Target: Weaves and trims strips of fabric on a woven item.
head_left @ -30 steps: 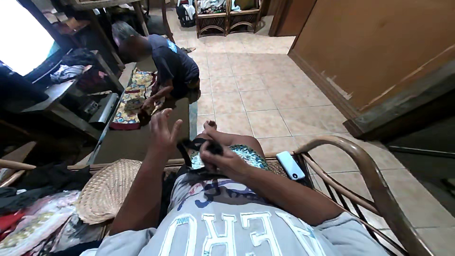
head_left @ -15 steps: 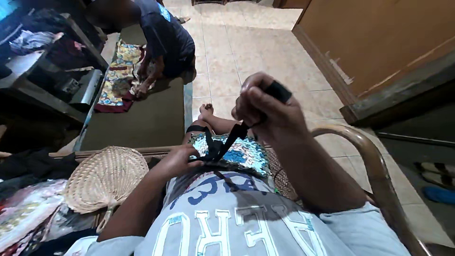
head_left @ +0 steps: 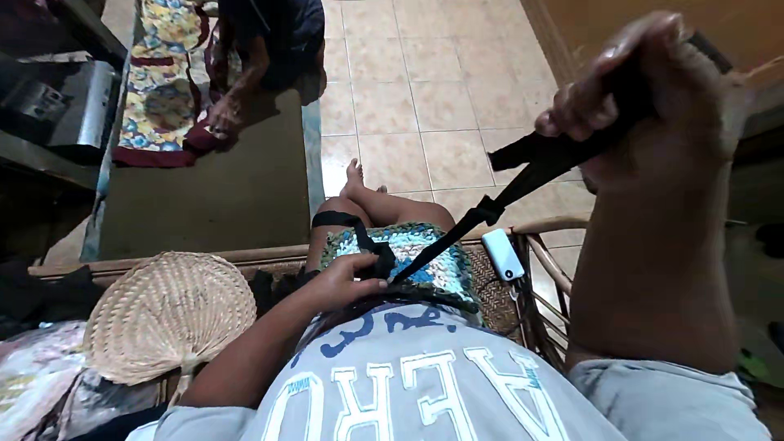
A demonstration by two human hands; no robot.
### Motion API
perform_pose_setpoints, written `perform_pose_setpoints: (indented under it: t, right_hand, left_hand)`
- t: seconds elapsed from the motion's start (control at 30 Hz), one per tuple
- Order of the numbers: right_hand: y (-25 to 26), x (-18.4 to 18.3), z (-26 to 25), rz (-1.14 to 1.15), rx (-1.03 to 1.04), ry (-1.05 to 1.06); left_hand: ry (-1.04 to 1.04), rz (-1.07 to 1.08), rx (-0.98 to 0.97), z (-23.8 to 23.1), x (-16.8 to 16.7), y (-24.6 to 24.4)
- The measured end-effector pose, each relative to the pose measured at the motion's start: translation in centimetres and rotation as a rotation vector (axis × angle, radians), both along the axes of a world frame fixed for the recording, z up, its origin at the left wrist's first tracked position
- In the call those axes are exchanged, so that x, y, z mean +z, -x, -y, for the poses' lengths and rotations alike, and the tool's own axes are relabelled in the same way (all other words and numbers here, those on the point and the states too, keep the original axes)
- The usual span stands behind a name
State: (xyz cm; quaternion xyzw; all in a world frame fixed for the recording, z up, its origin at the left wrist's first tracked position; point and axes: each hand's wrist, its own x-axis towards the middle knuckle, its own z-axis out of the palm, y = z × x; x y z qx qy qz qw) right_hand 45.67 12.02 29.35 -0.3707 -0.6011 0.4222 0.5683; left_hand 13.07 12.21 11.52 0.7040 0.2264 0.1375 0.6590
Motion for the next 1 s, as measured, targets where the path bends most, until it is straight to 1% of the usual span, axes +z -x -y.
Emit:
perform_pose_setpoints:
  t: [0.07, 0.1, 0.13, 0.17, 0.2, 0.27, 0.3, 0.33, 0.37, 0.4, 0.43, 0.47, 0.5, 0.57, 0.6, 0.67, 0.73, 0.8, 0.9, 1.0]
  right_hand:
    - [-1.3, -2.0, -1.3, -0.047, -0.074, 0.118]
    - [-1.7, -3.2, -1.9, -0.036, -0.117, 0.218]
    - [-2.2, -4.8, -2.5, 0.035, -0.143, 0.335]
    - [-2.8, -6.6, -3.0, 0.196, -0.15, 0.477]
    - [-3.2, -8.5, -3.2, 0.461, -0.123, 0.645]
    - [-2.7, -12.0, -3.4, 0.982, 0.06, 0.956]
    - [-1.9, -13.8, -3.6, 1.198, 0.129, 1.032]
    - [-0.8, -15.0, -3.4, 1.347, 0.166, 1.031]
    - [0.8, -15.6, -2.9, 1.37, 0.169, 0.941]
    - [2.7, -15.8, -2.2, 1.265, 0.165, 0.786]
    - [4.6, -16.1, -1.5, 1.081, 0.181, 0.622]
    - [6.4, -16.4, -0.9, 0.896, 0.224, 0.524]
    - [8.3, -16.6, -0.3, 0.74, 0.276, 0.512]
    - [11.4, -16.3, 0.7, 0.516, 0.343, 0.619]
    - [12.6, -16.1, 1.1, 0.438, 0.338, 0.691]
    - [14.4, -15.6, 1.8, 0.276, 0.249, 0.794]
    - [15.4, -14.9, 2.3, 0.162, 0.128, 0.843]
    - [16.0, -14.3, 2.7, 0.113, 0.043, 0.842]
    - [15.8, -14.6, 3.0, 0.026, 0.021, 0.794]
    - [15.3, -15.7, 3.1, 0.009, 0.029, 0.778]
  left_hand:
    - [0.047, 0.034, 0.075, -0.2, -0.2, -0.3]
    - [0.067, 0.042, 0.11, -0.3, -0.3, -0.3]
    - [0.092, 0.047, 0.139, -0.5, -0.3, -0.3]
    - [0.118, 0.049, 0.162, -0.7, -0.3, -0.3]
    - [0.145, 0.045, 0.185, -0.9, -0.3, -0.2]
    - [0.177, 0.024, 0.226, -1.5, -0.1, 0.1]
    - [0.182, 0.015, 0.242, -1.7, 0.0, 0.3]
    - [0.177, 0.015, 0.255, -2.0, -0.1, 0.5]
    - [0.163, 0.014, 0.27, -2.2, -0.2, 0.7]
    - [0.15, 0.01, 0.283, -2.4, -0.2, 0.9]
    - [0.141, 0.004, 0.294, -2.7, -0.2, 1.1]
    - [0.136, 0.0, 0.302, -3.0, -0.3, 1.4]
    - [0.134, 0.001, 0.308, -3.2, -0.3, 1.7]
    - [0.112, 0.017, 0.297, -3.6, -0.5, 2.1]
    - [0.077, 0.019, 0.28, -3.7, -0.6, 2.3]
    - [-0.043, -0.008, 0.255, -4.0, -0.4, 2.4]
    - [-0.169, -0.047, 0.241, -4.5, 0.1, 2.2]
    - [-0.219, -0.061, 0.203, -5.0, 0.9, 1.9]
    - [-0.123, -0.072, 0.175, -5.1, 1.7, 1.9]
    - [0.007, -0.113, 0.135, -4.4, 1.7, 2.9]
